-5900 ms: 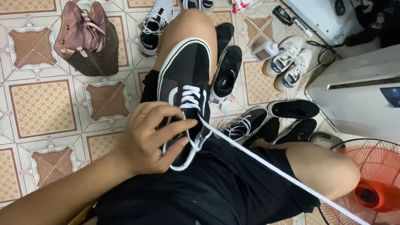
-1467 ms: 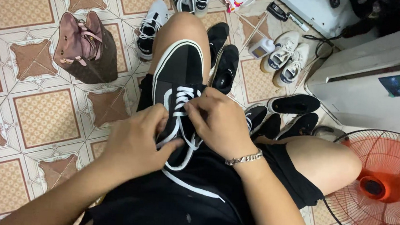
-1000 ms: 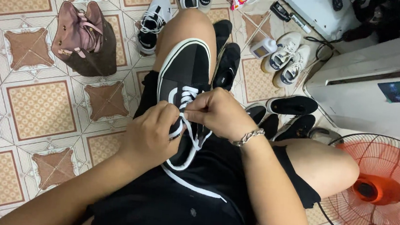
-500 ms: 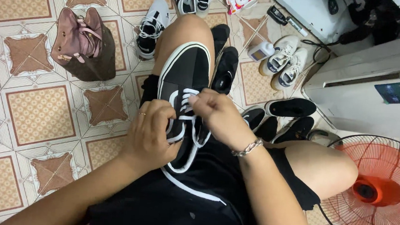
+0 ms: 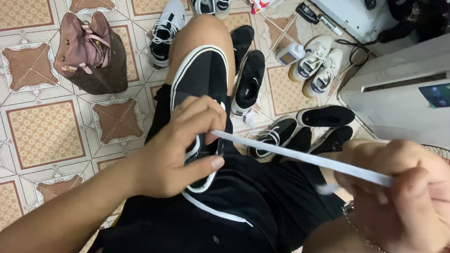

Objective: Cleaning a black and white sneaker with a wet wipe and then relacing it.

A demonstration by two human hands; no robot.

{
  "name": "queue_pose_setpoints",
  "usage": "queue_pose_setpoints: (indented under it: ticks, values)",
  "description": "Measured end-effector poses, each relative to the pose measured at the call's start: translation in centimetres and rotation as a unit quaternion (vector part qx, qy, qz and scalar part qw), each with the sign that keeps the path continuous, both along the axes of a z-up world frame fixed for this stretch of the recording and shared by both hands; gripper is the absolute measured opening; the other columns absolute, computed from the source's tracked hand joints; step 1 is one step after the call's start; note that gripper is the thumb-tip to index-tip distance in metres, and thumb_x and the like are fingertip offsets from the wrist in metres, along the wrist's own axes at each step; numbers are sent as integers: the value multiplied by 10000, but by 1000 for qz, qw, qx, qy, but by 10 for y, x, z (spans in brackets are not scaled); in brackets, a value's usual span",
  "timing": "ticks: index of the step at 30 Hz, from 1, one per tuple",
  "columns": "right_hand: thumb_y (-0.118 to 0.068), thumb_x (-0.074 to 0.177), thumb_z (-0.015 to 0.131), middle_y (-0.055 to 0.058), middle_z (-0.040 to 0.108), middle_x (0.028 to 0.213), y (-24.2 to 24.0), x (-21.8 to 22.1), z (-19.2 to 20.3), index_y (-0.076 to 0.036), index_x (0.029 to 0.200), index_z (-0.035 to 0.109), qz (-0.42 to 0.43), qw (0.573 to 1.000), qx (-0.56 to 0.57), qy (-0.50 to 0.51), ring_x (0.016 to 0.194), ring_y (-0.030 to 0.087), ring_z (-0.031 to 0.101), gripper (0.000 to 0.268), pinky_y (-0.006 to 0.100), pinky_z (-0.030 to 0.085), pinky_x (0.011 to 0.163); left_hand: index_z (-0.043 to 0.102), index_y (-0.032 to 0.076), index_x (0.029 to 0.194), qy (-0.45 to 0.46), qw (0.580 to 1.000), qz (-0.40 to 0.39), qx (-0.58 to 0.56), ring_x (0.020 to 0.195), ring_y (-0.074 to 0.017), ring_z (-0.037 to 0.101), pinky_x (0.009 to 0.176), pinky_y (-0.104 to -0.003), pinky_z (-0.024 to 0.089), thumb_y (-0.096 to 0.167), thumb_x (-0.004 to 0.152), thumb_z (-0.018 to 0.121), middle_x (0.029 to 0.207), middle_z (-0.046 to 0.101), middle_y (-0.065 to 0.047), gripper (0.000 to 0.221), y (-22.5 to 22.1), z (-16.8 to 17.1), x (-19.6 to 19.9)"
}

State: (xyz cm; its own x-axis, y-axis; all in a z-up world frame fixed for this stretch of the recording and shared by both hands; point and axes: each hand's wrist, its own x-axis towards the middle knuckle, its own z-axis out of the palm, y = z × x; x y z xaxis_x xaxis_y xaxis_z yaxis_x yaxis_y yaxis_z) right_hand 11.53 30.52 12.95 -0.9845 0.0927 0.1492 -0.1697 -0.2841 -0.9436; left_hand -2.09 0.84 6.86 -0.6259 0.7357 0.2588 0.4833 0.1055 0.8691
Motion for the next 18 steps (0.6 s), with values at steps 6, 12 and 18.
queue_pose_setpoints:
  ticks: [6, 12, 18]
  values:
    - [-332, 1099, 554, 86, 446, 606, 13, 11, -46, -7, 759, 480, -46, 994, 89, -49, 557, 190, 446, 476, 363, 387, 608, 571, 43, 928, -316, 942, -37, 101, 754, -102, 418, 691, -266, 376, 164, 1049, 550, 820, 481, 1, 172, -19, 7, -11]
    - [-278, 1153, 533, 16, 429, 627, 19, 33, -113, -32, 843, 637, 69, 952, -296, 26, 584, 139, 396, 409, 281, 341, 564, 573, 19, 883, -268, 951, 87, 127, 679, -40, 366, 623, -206, 279, 164, 1115, 594, 729, 451, 30, 274, -16, -8, -24]
    - [-188, 869, 721, 1, 578, 794, -47, -14, -109, -118, 1003, 579, -162, 920, -340, -106, 799, 151, 526, 208, 314, 450, 754, 494, 70, 1072, -106, 971, 210, 44, 880, -44, 591, 793, -211, 500, 321, 950, 693, 1020, 539, 31, 343, 13, -5, -4]
